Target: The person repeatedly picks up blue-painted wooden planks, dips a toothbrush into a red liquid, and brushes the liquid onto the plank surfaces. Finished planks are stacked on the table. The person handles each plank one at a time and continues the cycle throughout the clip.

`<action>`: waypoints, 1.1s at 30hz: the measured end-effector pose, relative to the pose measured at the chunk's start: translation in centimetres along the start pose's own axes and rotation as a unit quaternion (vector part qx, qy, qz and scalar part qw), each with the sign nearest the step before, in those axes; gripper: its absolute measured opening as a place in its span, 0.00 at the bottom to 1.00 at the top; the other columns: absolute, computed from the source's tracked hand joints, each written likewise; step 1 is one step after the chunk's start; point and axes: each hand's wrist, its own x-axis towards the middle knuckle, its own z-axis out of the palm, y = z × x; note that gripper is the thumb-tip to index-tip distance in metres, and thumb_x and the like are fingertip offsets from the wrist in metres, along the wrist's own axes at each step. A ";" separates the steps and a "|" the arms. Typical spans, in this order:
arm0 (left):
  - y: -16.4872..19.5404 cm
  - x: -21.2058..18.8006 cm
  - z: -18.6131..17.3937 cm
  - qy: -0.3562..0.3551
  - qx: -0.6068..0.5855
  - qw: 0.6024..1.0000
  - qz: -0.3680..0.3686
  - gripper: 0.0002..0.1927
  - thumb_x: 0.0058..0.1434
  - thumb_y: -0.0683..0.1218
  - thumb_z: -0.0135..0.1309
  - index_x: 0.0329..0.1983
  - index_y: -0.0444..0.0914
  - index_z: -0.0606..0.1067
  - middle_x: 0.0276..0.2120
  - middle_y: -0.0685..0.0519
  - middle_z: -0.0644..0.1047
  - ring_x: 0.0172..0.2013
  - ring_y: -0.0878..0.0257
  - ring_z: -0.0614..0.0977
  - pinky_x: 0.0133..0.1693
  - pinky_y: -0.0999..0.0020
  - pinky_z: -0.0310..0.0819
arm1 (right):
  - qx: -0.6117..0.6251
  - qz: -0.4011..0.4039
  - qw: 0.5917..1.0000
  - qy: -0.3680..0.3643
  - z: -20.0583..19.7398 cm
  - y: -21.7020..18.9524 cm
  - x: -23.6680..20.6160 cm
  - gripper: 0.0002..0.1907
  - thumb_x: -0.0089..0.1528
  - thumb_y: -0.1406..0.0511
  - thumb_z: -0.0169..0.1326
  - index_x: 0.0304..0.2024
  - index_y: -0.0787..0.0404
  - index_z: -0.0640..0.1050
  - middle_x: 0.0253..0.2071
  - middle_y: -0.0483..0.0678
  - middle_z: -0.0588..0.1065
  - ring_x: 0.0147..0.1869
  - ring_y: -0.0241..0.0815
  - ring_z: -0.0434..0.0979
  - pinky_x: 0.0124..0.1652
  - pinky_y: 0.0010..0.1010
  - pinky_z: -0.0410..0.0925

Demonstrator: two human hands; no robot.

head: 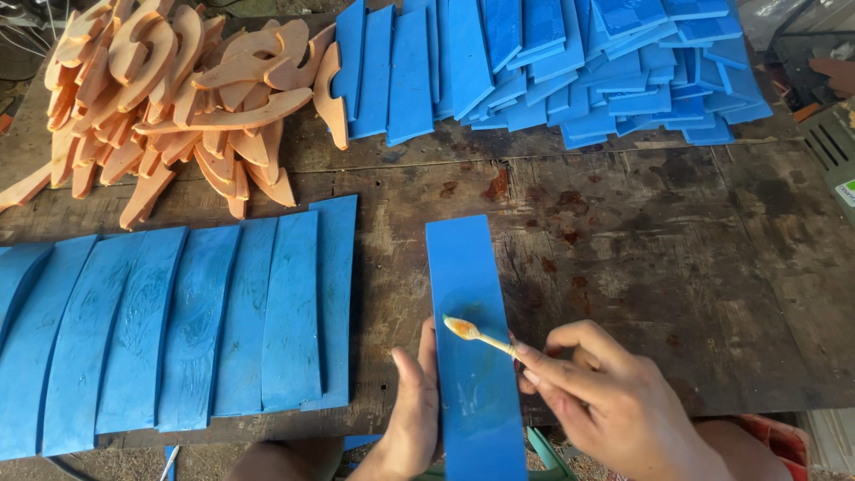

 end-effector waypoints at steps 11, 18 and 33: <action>1.8 -1.4 -1.3 -0.111 0.119 0.980 -0.111 0.71 0.47 0.88 0.36 0.83 0.44 0.35 0.54 0.36 0.73 0.48 0.53 0.80 0.48 0.52 0.78 | -0.030 -0.005 0.990 0.139 -3.7 3.7 2.0 0.13 0.59 0.69 0.63 0.46 0.58 0.84 0.37 0.44 0.77 0.24 0.28 0.75 0.22 0.24 0.65; 2.1 -1.7 -2.0 -0.110 0.083 0.985 -0.108 0.71 0.47 0.86 0.43 0.82 0.46 0.35 0.53 0.38 0.72 0.47 0.54 0.79 0.49 0.55 0.78 | 0.042 -0.063 0.996 -0.043 -2.4 2.3 1.0 0.14 0.54 0.70 0.65 0.43 0.56 0.88 0.32 0.43 0.78 0.19 0.29 0.75 0.15 0.24 0.66; 3.2 -1.9 -1.4 -0.085 0.035 0.991 -0.099 0.69 0.47 0.84 0.48 0.81 0.43 0.37 0.55 0.39 0.72 0.47 0.52 0.80 0.49 0.51 0.80 | 0.021 -0.032 0.999 -0.033 -3.0 2.6 1.0 0.14 0.54 0.68 0.65 0.44 0.52 0.87 0.32 0.41 0.77 0.18 0.28 0.70 0.15 0.25 0.63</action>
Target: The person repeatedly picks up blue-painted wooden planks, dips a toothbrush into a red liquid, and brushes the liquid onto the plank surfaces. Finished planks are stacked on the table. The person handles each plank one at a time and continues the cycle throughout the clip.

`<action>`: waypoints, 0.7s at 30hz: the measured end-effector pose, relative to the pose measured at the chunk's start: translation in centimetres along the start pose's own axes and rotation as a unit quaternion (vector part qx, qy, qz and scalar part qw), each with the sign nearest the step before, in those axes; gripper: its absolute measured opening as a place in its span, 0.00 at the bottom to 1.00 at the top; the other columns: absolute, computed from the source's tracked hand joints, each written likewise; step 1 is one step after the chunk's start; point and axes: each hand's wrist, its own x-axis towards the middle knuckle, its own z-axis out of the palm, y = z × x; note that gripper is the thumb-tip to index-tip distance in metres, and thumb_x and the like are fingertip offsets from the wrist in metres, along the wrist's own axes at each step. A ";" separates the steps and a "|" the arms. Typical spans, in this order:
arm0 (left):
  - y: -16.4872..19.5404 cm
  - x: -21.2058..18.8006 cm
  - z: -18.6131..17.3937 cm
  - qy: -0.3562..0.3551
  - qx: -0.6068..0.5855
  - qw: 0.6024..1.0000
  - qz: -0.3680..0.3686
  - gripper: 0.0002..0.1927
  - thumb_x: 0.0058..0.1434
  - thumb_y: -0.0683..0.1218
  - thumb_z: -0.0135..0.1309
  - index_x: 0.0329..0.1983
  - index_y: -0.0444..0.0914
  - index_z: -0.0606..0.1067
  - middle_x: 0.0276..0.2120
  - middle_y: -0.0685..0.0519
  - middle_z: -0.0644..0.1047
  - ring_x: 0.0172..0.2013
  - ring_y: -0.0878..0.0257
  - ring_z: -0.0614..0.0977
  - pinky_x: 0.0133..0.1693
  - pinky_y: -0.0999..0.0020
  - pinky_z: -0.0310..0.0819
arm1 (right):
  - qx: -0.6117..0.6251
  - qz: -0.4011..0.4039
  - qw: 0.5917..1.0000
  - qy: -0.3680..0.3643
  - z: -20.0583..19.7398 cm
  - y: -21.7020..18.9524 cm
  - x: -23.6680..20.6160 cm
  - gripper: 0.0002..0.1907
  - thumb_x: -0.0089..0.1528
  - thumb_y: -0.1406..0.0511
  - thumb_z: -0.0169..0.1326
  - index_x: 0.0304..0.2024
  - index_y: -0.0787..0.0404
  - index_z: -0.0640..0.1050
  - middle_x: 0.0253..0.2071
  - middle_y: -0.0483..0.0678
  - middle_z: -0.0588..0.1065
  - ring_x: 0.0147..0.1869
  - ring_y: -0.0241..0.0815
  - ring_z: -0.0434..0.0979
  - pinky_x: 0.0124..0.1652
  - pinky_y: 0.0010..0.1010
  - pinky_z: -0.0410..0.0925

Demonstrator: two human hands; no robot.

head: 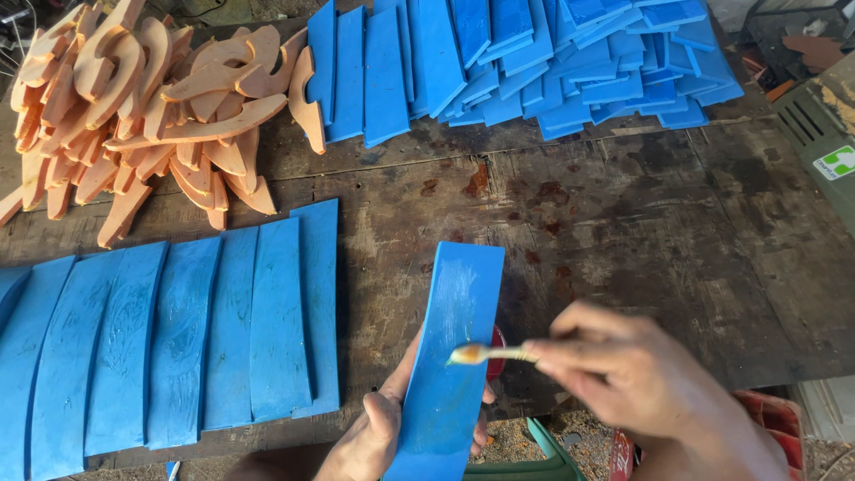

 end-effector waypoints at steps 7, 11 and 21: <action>-0.6 -0.3 0.0 -0.014 -0.043 0.999 -0.004 0.71 0.48 0.84 0.49 0.83 0.41 0.40 0.54 0.38 0.72 0.46 0.52 0.80 0.50 0.52 0.78 | -0.040 -0.030 0.991 0.126 0.2 0.0 0.4 0.17 0.58 0.70 0.62 0.50 0.57 0.83 0.36 0.45 0.76 0.25 0.27 0.75 0.21 0.21 0.68; -0.9 -0.1 -0.7 -0.022 -0.054 0.998 -0.003 0.72 0.44 0.84 0.50 0.81 0.42 0.38 0.53 0.38 0.72 0.45 0.51 0.81 0.47 0.52 0.81 | 0.071 0.006 0.997 -0.008 -0.1 -0.2 -0.2 0.17 0.55 0.70 0.64 0.47 0.56 0.87 0.32 0.46 0.77 0.20 0.31 0.72 0.20 0.27 0.64; -3.2 -0.3 -1.0 -0.002 -0.177 0.983 -0.046 0.57 0.61 0.78 0.39 0.80 0.36 0.51 0.53 0.38 0.75 0.46 0.50 0.82 0.49 0.53 0.80 | 0.048 0.028 0.969 0.240 -0.5 1.9 0.3 0.13 0.65 0.69 0.58 0.54 0.62 0.80 0.39 0.44 0.78 0.33 0.30 0.74 0.29 0.22 0.66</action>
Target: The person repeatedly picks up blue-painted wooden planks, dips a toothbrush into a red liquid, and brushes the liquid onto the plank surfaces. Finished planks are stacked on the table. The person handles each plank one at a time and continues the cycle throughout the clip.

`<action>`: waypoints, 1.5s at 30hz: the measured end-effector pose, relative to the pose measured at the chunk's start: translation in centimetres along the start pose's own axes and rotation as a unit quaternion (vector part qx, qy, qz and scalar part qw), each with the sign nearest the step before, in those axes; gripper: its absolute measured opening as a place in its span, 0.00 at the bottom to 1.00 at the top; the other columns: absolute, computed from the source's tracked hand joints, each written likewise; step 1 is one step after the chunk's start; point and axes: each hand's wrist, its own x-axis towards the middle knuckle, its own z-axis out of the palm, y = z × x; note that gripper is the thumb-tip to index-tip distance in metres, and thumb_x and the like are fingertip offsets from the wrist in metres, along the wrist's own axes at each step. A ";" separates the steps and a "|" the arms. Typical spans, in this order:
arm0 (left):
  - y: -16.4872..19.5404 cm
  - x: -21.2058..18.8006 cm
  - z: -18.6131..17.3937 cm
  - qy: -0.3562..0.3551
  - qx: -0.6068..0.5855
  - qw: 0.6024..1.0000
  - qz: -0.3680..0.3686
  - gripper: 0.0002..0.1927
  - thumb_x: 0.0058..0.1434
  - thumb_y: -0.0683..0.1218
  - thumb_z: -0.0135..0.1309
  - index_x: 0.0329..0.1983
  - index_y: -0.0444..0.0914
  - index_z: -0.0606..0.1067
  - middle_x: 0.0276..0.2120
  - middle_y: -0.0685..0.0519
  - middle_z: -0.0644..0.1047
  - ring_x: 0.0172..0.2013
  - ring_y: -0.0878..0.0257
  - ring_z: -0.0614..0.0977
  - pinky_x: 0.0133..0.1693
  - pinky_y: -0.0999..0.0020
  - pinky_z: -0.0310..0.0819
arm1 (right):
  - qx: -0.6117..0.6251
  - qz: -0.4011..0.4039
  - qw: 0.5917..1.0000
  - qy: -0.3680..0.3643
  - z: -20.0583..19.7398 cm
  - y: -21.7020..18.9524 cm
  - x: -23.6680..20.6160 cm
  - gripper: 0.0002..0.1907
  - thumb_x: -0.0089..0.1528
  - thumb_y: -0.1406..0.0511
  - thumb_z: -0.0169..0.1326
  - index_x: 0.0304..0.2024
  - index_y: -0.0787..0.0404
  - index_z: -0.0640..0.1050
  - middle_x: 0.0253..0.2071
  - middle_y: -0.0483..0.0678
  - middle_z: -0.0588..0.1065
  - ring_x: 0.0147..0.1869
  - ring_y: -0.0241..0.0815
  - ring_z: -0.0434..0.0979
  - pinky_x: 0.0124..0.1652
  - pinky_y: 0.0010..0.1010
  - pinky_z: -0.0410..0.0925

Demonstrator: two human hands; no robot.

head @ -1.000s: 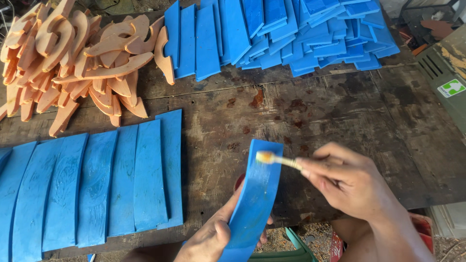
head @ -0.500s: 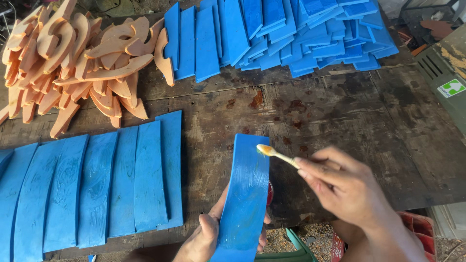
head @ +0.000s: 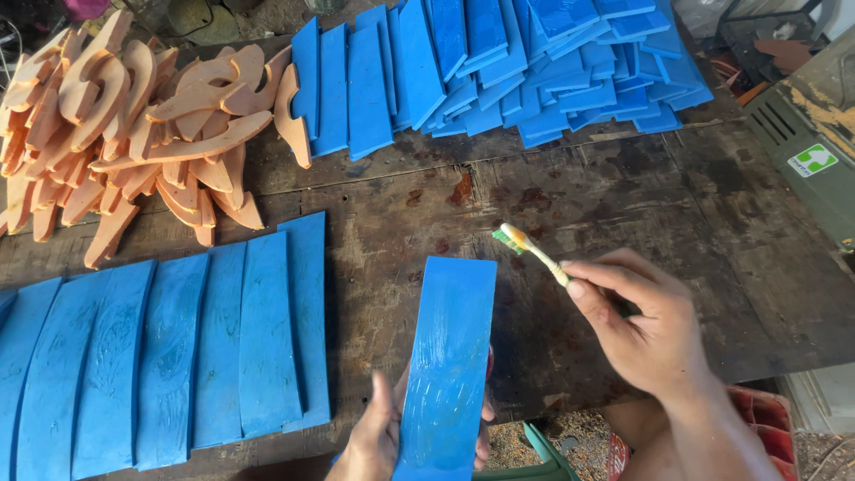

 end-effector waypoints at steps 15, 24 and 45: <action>-2.3 1.2 -0.1 -0.037 -0.072 0.995 -0.059 0.45 0.69 0.71 0.28 0.72 0.30 0.59 0.58 0.37 0.74 0.58 0.46 0.79 0.63 0.48 0.73 | 0.286 0.264 0.913 -0.125 5.0 0.8 -1.7 0.15 0.68 0.64 0.52 0.52 0.67 0.81 0.22 0.41 0.68 0.19 0.27 0.59 0.18 0.21 0.54; -0.7 1.4 0.2 0.043 0.066 0.997 0.027 0.40 0.69 0.68 0.37 0.78 0.44 0.51 0.57 0.42 0.72 0.47 0.55 0.80 0.50 0.56 0.76 | 0.006 0.026 0.965 -0.263 0.2 -2.3 -0.3 0.14 0.60 0.65 0.61 0.48 0.53 0.86 0.30 0.43 0.82 0.24 0.31 0.80 0.22 0.25 0.70; -0.1 1.6 -0.1 0.053 0.142 0.988 -0.012 0.60 0.49 0.84 0.24 0.79 0.49 0.43 0.57 0.46 0.72 0.44 0.58 0.79 0.47 0.60 0.79 | -0.094 0.092 0.931 -0.340 0.9 -4.8 0.3 0.18 0.56 0.64 0.63 0.49 0.44 0.87 0.28 0.42 0.80 0.20 0.39 0.78 0.22 0.34 0.68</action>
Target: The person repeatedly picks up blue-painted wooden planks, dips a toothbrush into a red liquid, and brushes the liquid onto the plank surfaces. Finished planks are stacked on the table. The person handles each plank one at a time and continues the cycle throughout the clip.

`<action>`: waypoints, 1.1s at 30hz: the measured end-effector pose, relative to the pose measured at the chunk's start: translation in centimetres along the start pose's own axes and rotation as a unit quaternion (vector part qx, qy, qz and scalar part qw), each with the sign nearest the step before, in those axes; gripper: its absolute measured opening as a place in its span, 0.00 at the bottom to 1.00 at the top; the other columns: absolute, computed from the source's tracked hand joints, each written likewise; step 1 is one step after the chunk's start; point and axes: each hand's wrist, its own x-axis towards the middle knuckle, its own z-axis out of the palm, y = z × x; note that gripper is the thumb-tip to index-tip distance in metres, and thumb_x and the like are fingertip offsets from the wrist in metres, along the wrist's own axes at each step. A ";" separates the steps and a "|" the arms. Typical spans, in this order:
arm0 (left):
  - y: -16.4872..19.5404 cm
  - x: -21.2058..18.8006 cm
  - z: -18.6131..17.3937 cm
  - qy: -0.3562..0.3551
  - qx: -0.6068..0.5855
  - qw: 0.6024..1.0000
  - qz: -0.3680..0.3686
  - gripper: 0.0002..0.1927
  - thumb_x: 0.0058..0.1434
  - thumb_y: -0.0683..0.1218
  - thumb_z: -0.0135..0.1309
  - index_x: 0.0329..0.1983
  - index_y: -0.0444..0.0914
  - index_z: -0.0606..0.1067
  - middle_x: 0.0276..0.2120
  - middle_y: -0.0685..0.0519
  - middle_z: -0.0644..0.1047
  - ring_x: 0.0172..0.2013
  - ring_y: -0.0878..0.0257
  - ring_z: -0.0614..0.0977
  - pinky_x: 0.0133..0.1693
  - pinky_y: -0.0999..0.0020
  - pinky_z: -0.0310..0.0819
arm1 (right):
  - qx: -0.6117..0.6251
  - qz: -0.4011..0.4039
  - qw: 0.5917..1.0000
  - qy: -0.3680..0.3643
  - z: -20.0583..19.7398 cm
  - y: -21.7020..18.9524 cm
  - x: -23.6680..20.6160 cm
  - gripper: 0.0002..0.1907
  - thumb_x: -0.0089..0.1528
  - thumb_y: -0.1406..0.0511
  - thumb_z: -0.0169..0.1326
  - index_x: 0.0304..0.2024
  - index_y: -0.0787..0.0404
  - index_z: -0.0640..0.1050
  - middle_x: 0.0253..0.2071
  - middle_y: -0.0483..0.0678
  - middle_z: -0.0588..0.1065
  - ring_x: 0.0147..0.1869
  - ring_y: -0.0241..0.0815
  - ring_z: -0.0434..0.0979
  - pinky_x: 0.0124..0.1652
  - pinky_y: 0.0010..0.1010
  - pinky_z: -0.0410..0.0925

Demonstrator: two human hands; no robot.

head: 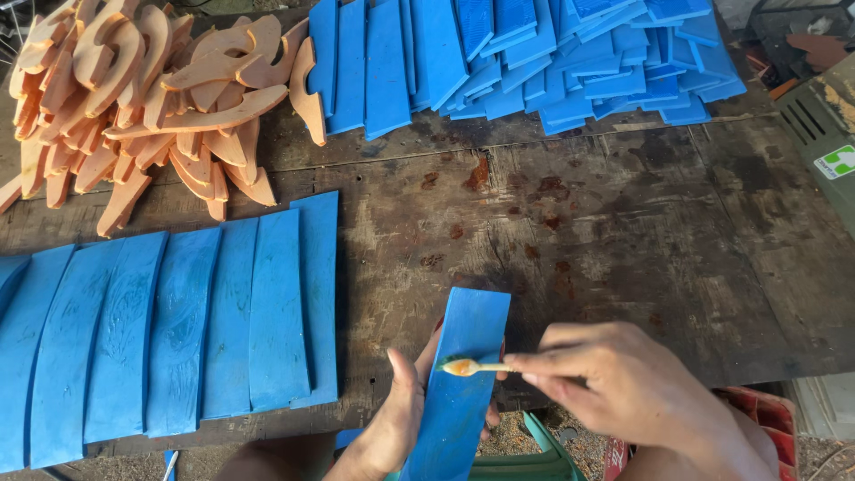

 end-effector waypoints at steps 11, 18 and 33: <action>0.2 -0.2 0.5 -0.013 -0.009 0.999 0.051 0.63 0.51 0.84 0.27 0.78 0.38 0.50 0.57 0.44 0.73 0.44 0.57 0.80 0.45 0.60 0.78 | 0.063 -0.136 0.970 0.190 2.2 2.8 -0.1 0.18 0.59 0.69 0.61 0.52 0.54 0.83 0.28 0.42 0.79 0.20 0.29 0.73 0.16 0.20 0.66; -0.2 0.3 0.1 -0.035 -0.024 0.995 0.092 0.59 0.54 0.83 0.30 0.78 0.39 0.48 0.56 0.41 0.72 0.44 0.55 0.81 0.46 0.57 0.81 | -0.078 0.033 0.969 0.233 1.7 1.5 -0.6 0.22 0.58 0.68 0.60 0.55 0.52 0.82 0.27 0.43 0.78 0.19 0.30 0.73 0.17 0.26 0.66; 0.6 -0.2 -0.3 -0.026 0.004 0.996 0.088 0.62 0.50 0.84 0.30 0.76 0.38 0.50 0.55 0.41 0.73 0.43 0.54 0.82 0.44 0.57 0.82 | -0.073 -0.075 0.940 0.324 0.8 0.3 -1.0 0.18 0.59 0.69 0.62 0.52 0.56 0.82 0.33 0.43 0.79 0.24 0.31 0.77 0.21 0.25 0.67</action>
